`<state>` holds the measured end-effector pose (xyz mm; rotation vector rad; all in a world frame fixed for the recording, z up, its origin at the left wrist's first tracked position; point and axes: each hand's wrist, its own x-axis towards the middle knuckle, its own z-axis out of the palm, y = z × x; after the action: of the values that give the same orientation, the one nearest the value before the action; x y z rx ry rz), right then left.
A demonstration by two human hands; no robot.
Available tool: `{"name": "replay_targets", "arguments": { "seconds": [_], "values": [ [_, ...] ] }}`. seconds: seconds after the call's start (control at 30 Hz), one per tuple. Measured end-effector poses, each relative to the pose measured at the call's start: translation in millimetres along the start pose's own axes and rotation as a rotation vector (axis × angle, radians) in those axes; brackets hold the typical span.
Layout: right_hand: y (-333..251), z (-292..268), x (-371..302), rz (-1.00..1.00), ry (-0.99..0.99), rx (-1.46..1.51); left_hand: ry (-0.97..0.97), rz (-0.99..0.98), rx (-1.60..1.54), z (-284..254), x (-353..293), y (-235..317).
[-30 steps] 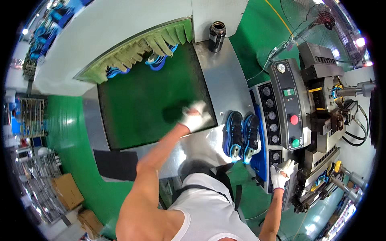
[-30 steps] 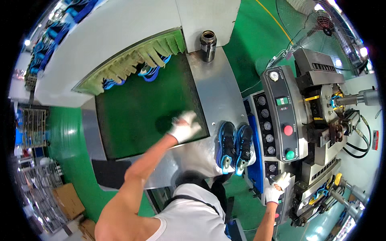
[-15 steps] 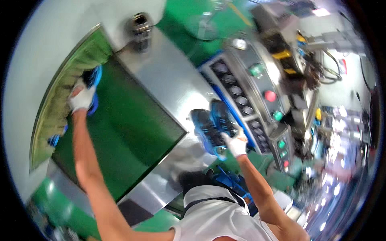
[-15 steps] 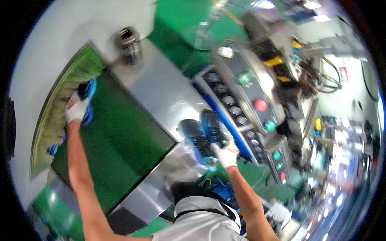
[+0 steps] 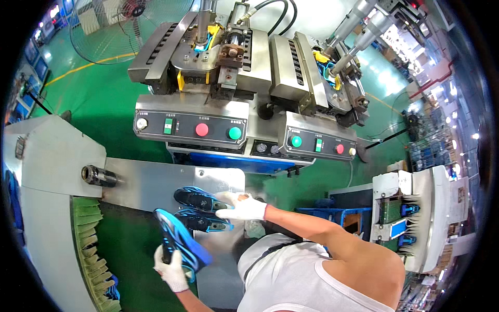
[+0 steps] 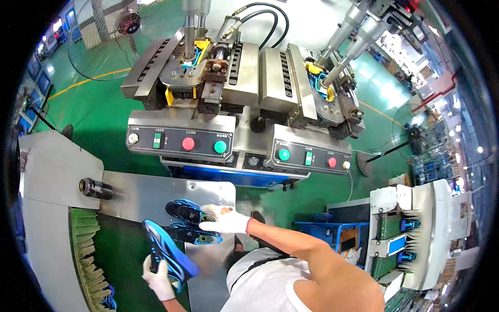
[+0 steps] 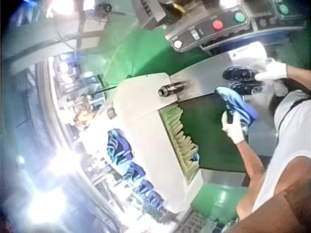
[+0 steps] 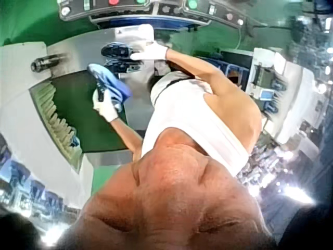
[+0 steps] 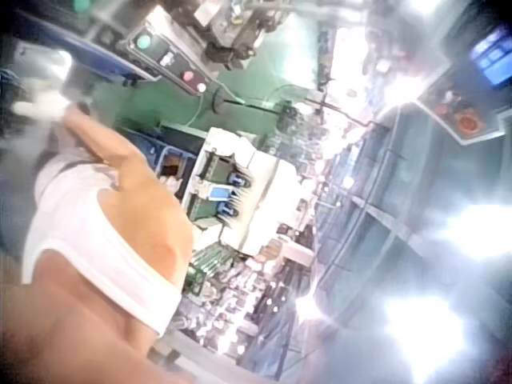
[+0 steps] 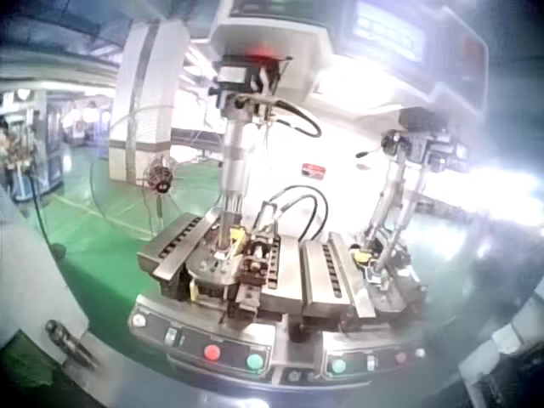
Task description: The person places sneakers into a lasting machine and onto a conveyor belt.
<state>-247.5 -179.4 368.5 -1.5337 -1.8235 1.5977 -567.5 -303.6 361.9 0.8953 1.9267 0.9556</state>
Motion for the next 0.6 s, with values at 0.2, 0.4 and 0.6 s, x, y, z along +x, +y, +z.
{"name": "replay_targets", "arguments": {
  "seconds": [0.2, 0.4, 0.6],
  "values": [
    [26, -23, -28, 0.094, -0.573, 1.148, 0.086, 0.171, 0.198, 105, -1, 0],
    [30, -127, -45, 0.116, -0.276, 1.163, -0.325, 0.469, -0.302, 166, 18, 207],
    [98, -243, -69, -0.089, -0.111, 1.478, -0.206, 0.136, -0.637, 247, 18, 205]
  ]
}}
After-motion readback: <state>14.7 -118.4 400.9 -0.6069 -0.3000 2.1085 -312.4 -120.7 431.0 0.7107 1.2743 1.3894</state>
